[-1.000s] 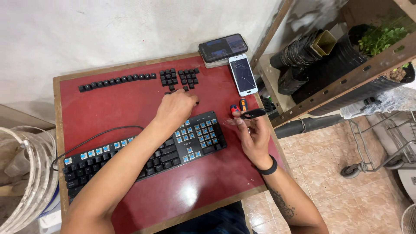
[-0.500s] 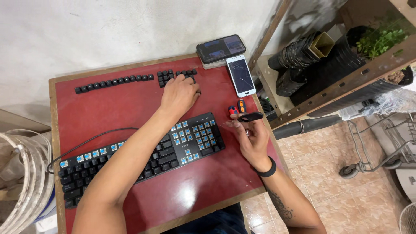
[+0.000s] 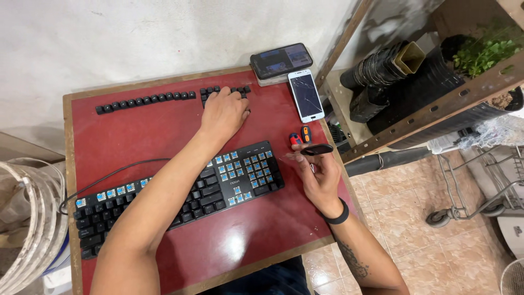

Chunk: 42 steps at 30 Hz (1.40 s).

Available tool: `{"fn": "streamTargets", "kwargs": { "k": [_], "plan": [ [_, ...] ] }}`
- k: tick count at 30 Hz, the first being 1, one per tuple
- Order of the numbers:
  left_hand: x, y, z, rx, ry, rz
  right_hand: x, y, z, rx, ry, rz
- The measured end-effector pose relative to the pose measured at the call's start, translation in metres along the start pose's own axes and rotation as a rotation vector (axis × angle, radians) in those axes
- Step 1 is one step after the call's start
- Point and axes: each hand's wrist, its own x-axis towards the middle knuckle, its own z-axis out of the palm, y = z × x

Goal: The person uses a keycap puller to remove keycaps from a mechanical keyboard and places them on the table. The person then uses a screwdriver to adjust the switches underneath the keycaps. The person continues to remove keycaps and place them on the table.

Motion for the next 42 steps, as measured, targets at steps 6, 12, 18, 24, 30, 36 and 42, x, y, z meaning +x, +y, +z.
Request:
{"fn": "streamTargets", "kwargs": {
  "k": [6, 12, 18, 24, 30, 36, 42],
  "plan": [
    [-0.006, -0.003, -0.019, -0.028, -0.011, 0.003, 0.0, -0.002, 0.002, -0.002, 0.0, 0.014],
    [-0.021, -0.022, -0.049, -0.02, -0.003, -0.026, -0.002, 0.002, 0.001, 0.013, 0.008, 0.014],
    [-0.019, -0.031, -0.038, 0.072, -0.086, -0.084, 0.002, -0.006, 0.002, -0.073, -0.02, 0.009],
    [-0.008, -0.028, -0.029, 0.093, -0.097, -0.078, -0.001, 0.001, 0.003, -0.012, 0.01, 0.023],
    [-0.008, -0.026, -0.036, 0.054, -0.129, -0.099, 0.0, 0.0, 0.003, -0.062, 0.001, 0.0],
    [-0.004, -0.015, -0.048, -0.003, -0.159, -0.056, 0.0, 0.004, 0.005, -0.031, 0.006, 0.008],
    [-0.003, -0.009, -0.053, -0.033, -0.164, -0.033, 0.0, 0.005, 0.003, -0.02, -0.013, 0.017]
  ]
}}
